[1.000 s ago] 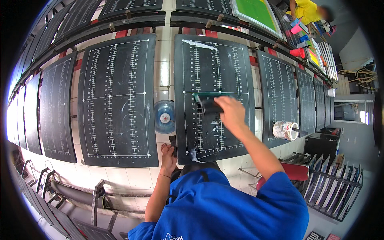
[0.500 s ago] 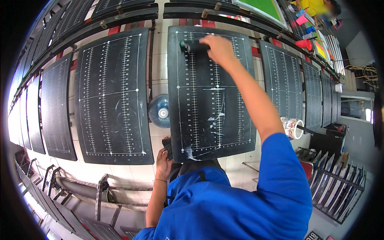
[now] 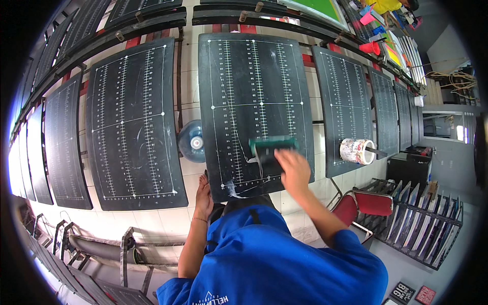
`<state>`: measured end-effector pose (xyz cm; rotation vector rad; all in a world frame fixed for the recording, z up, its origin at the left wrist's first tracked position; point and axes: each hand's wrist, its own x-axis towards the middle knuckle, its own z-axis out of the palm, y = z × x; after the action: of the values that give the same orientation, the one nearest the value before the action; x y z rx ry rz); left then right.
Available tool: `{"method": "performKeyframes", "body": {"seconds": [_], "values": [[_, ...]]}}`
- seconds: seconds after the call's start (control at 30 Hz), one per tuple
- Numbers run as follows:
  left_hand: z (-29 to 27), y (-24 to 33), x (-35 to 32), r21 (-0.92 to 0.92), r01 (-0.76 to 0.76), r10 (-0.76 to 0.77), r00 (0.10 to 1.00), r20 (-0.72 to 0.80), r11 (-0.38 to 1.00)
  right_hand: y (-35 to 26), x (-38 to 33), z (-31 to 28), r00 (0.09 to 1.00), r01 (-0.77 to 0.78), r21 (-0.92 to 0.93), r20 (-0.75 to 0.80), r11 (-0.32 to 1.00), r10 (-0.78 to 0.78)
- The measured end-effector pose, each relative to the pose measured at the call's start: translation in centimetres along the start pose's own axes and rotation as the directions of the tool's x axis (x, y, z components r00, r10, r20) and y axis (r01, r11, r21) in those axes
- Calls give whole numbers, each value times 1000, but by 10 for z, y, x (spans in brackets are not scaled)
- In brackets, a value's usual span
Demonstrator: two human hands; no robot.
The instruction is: The person uses a squeegee to spread white ink across a screen printing frame, repeatedly wiping the squeegee with a cloth. They also handle a bucket of ink and a water jug, moving them around the workspace.
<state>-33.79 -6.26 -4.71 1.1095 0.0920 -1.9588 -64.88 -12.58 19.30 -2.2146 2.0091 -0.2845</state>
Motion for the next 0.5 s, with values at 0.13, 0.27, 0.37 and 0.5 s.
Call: {"method": "performKeyframes", "body": {"seconds": [0.13, 0.27, 0.37, 0.5], "values": [[35, 27, -46, 67, -33, 38, 997, -68, 997, 59, 148, 21, 987, -26, -71, -157, 997, 15], [32, 36, -65, 89, -57, 68, 988, -136, 994, 97, 285, 8, 989, -43, -144, -145, 989, 22], [28, 37, -73, 130, -47, 70, 982, -173, 990, 115, 333, 6, 988, -27, -132, -157, 991, 6], [23, 37, -70, 146, -54, 80, 981, -180, 988, 122, 305, 20, 969, 56, -123, -233, 991, -84]]}}
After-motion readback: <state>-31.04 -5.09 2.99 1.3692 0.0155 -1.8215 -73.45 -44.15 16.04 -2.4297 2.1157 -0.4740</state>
